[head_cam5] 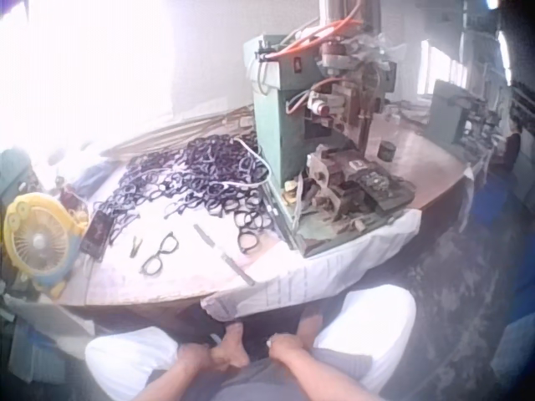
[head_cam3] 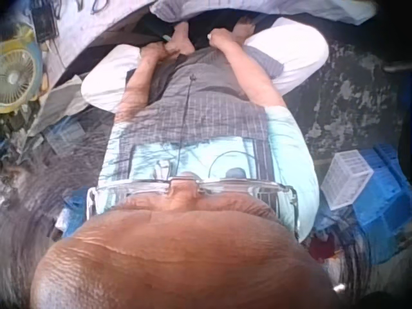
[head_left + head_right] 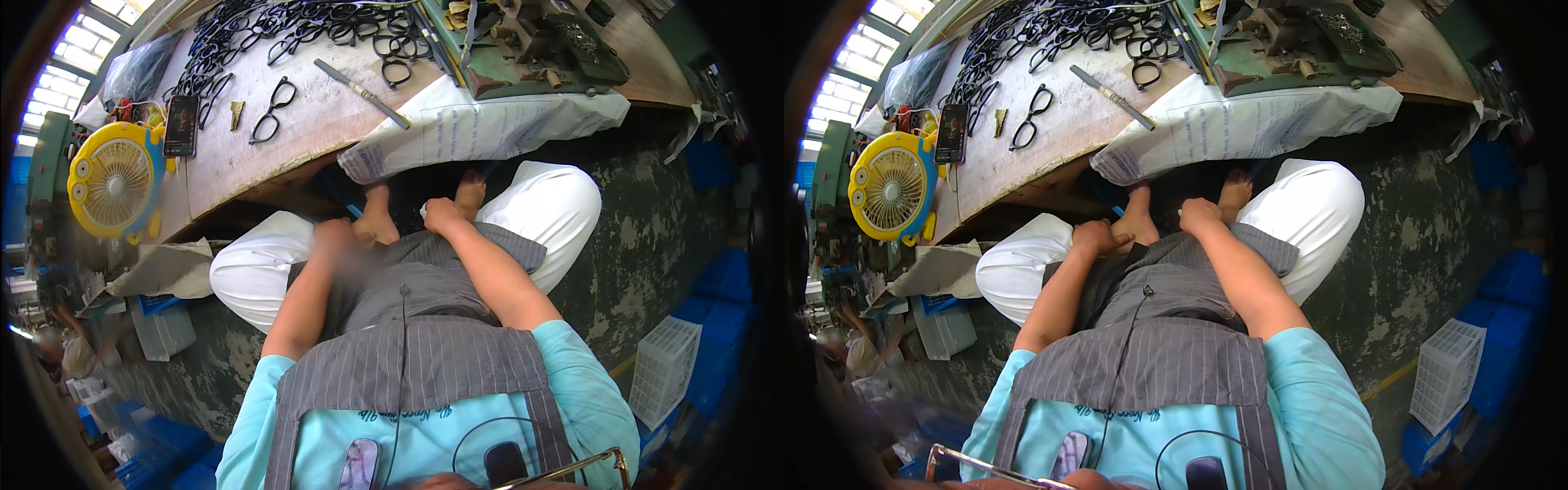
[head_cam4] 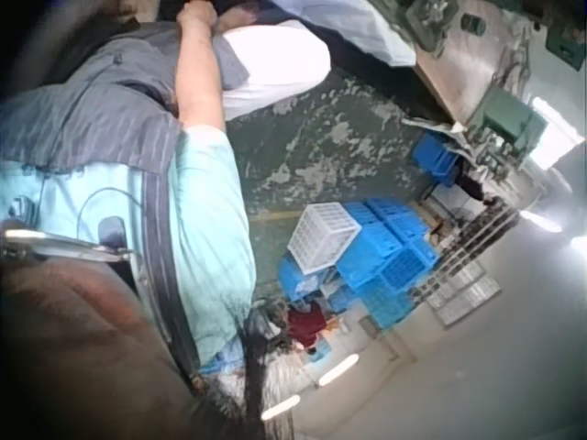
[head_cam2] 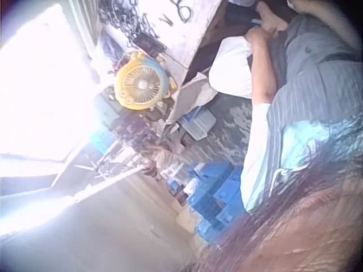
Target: The person sits on the floor and uses a metal file to smooth the edges of eyeglass frames. They handle several frames one by one, filing different parts of the rims, then place them on the table. Later, they retrieve a notebook and pen, flip through pages, and write entries.
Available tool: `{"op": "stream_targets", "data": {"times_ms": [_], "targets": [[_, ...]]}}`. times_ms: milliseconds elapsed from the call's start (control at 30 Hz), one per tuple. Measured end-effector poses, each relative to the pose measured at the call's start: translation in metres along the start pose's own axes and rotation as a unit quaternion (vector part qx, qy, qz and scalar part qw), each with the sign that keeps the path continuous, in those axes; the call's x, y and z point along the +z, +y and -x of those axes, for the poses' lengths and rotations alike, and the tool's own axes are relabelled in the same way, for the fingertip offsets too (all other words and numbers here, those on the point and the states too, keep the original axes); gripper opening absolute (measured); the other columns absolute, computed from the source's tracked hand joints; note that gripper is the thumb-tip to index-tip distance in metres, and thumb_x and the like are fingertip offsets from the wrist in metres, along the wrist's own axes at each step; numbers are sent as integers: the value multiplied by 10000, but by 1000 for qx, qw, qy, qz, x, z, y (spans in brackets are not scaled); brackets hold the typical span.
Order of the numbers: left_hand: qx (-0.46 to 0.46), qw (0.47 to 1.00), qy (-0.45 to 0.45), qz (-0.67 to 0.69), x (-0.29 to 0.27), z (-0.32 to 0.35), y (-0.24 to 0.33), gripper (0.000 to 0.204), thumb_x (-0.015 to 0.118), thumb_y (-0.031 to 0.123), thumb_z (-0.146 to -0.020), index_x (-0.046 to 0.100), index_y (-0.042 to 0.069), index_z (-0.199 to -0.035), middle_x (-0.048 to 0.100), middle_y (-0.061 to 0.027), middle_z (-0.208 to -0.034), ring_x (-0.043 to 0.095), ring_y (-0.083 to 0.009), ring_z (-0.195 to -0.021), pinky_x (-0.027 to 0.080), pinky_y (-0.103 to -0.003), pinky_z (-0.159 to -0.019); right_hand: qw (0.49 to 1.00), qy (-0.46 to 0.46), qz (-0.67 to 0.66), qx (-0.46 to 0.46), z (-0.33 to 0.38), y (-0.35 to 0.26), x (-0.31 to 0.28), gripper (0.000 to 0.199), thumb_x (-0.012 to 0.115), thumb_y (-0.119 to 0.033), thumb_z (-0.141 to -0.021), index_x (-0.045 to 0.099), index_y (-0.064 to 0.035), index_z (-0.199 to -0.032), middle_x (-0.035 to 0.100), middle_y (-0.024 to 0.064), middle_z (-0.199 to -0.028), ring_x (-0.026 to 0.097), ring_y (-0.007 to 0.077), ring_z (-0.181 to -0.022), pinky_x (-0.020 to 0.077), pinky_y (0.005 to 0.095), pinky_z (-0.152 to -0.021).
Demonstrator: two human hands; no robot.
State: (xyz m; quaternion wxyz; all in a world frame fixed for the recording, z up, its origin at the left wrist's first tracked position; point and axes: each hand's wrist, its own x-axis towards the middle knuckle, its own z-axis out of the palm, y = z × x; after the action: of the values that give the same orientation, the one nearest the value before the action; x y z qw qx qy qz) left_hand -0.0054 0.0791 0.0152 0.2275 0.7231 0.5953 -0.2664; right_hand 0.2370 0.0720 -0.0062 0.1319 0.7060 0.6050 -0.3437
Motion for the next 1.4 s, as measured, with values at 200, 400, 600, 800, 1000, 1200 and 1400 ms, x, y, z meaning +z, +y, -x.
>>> {"op": "stream_targets", "data": {"times_ms": [200, 400, 600, 800, 1000, 1200, 1400], "targets": [[35, 999, 4, -17, -3, 6, 22, 859, 490, 783, -753, 644, 32, -1141, 665, -177, -1139, 621, -338, -1086, 431, -463, -952, 996, 57, -61, 43, -2, 31, 3, 292, 600, -172, -809, 713, -94, -1066, 668, 167, -1132, 644, 325, -1056, 527, 423, -865], [-2, 1000, 24, -6, 0, 14, 11, 829, 513, 763, -758, 653, 42, -1144, 639, -164, -1210, 601, -315, -1146, 385, -456, -1031, 977, 101, -154, -111, -15, 29, 12, 285, 606, -138, -766, 714, -90, -1025, 688, 160, -1052, 670, 301, -973, 536, 409, -800], [-4, 997, 78, -5, 10, 12, -11, 681, 621, 639, -756, 669, 51, -1096, 668, -144, -1123, 612, -329, -1069, 432, -449, -958, 735, -155, -655, -79, -6, 4, -11, 335, 636, -17, -840, 612, -70, -1170, 671, 40, -1019, 637, 141, -850, 524, 297, -653], [153, 895, 123, 401, 9, 39, 26, 369, 642, 395, -877, 689, 95, -1088, 667, -156, -1025, 618, -333, -1005, 482, -406, -870, 705, -201, -667, -131, 18, -13, -24, 336, 629, -41, -846, 621, -78, -1180, 664, 17, -1049, 614, 124, -892, 501, 282, -677], [323, 894, -33, 308, 2, 60, 60, 348, 721, 346, -835, 697, 76, -1052, 680, -144, -955, 646, -291, -952, 501, -376, -828, 768, -115, -616, -131, 52, 0, -55, 297, 639, -74, -869, 611, -40, -1163, 680, 29, -1002, 638, 104, -825, 508, 219, -605], [189, 854, 211, 436, 4, 58, 77, 136, 723, 191, -793, 693, 60, -809, 649, -129, -786, 633, -288, -756, 493, -375, -677, 906, 3, -404, -127, 134, 36, -103, 271, 635, -108, -850, 653, -11, -1102, 684, 42, -902, 639, 97, -749, 505, 237, -587], [122, 861, 266, 415, 2, 48, 69, 184, 712, 245, -804, 699, 62, -806, 655, -123, -782, 627, -281, -733, 480, -375, -658, 897, 51, -245, -364, 198, 28, -85, 297, 649, -89, -732, 690, -89, -1027, 652, 112, -826, 653, 303, -736, 533, 354, -639]]}}
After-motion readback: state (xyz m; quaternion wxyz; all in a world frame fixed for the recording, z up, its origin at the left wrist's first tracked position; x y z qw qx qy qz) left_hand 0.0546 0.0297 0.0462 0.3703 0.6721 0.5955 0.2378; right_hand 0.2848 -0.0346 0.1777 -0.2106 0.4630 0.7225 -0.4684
